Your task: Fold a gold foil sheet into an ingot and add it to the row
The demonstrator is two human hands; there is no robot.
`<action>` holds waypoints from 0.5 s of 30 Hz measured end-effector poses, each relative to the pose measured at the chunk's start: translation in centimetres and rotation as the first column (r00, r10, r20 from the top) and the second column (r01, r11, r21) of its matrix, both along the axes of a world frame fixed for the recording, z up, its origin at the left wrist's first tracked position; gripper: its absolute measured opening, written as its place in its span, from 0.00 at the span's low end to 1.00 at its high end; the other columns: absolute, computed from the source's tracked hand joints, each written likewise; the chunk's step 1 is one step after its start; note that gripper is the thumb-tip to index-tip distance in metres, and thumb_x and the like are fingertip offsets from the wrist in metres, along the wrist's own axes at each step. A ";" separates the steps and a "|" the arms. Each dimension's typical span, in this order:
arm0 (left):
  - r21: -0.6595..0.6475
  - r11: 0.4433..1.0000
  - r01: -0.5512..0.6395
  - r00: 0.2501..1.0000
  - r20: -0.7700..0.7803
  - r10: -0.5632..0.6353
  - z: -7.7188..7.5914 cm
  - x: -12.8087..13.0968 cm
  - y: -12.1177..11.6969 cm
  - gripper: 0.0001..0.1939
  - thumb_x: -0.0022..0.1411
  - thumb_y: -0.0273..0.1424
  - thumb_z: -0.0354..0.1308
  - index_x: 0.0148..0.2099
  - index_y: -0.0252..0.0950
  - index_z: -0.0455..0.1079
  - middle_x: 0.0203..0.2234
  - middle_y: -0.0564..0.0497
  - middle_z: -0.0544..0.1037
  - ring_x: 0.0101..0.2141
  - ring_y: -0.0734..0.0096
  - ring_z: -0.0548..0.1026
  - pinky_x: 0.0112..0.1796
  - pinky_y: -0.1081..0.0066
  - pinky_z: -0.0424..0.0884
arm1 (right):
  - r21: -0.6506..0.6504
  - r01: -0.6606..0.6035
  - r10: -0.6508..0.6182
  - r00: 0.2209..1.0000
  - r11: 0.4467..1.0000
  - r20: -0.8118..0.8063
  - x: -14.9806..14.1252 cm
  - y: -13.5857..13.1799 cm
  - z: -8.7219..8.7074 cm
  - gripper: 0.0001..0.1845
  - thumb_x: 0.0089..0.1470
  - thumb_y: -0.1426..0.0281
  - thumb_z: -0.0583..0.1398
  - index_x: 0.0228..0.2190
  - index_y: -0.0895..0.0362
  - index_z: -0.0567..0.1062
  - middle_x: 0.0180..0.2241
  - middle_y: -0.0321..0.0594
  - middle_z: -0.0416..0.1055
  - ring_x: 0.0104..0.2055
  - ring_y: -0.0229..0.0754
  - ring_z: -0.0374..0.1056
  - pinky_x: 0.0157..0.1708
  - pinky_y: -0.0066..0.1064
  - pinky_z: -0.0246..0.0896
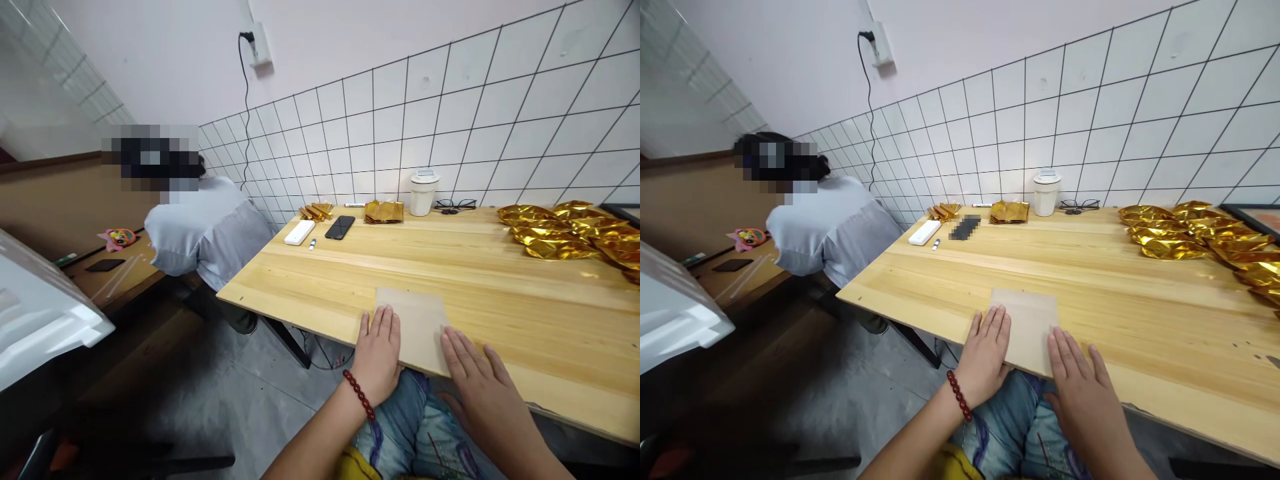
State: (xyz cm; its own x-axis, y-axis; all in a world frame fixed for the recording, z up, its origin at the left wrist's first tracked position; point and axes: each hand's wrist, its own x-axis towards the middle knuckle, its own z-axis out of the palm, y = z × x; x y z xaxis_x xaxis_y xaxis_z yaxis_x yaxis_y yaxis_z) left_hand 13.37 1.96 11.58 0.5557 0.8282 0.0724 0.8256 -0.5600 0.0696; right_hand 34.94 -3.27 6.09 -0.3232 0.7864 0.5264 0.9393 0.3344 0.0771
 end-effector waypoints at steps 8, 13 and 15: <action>0.134 0.990 0.051 0.997 0.049 -0.058 1.0 0.0 -1.8 0.41 0.65 0.36 0.51 0.73 0.27 0.40 0.72 0.40 0.39 0.71 0.53 0.38 0.68 0.46 0.40 | -0.037 -0.070 0.070 0.998 0.997 0.003 -4.0 1.4 2.0 0.43 0.54 0.56 0.57 0.65 0.65 0.58 0.66 0.59 0.56 0.68 0.58 0.50 0.65 0.52 0.43; 0.027 1.000 0.013 1.000 0.009 -0.013 0.3 -0.6 -1.3 0.36 0.66 0.36 0.48 0.72 0.26 0.47 0.70 0.37 0.49 0.70 0.51 0.47 0.66 0.44 0.47 | -0.122 -0.055 0.057 0.998 0.991 0.018 -6.2 2.7 1.0 0.39 0.51 0.61 0.60 0.62 0.64 0.64 0.64 0.56 0.61 0.67 0.56 0.54 0.64 0.50 0.47; 0.034 0.999 0.015 1.000 0.001 -0.015 0.1 -1.0 -1.2 0.35 0.67 0.35 0.47 0.72 0.28 0.46 0.70 0.38 0.49 0.69 0.53 0.48 0.66 0.45 0.48 | -0.105 -0.072 0.075 0.997 0.992 0.024 -5.3 2.6 0.2 0.38 0.53 0.63 0.59 0.63 0.63 0.62 0.65 0.54 0.60 0.67 0.54 0.55 0.64 0.48 0.48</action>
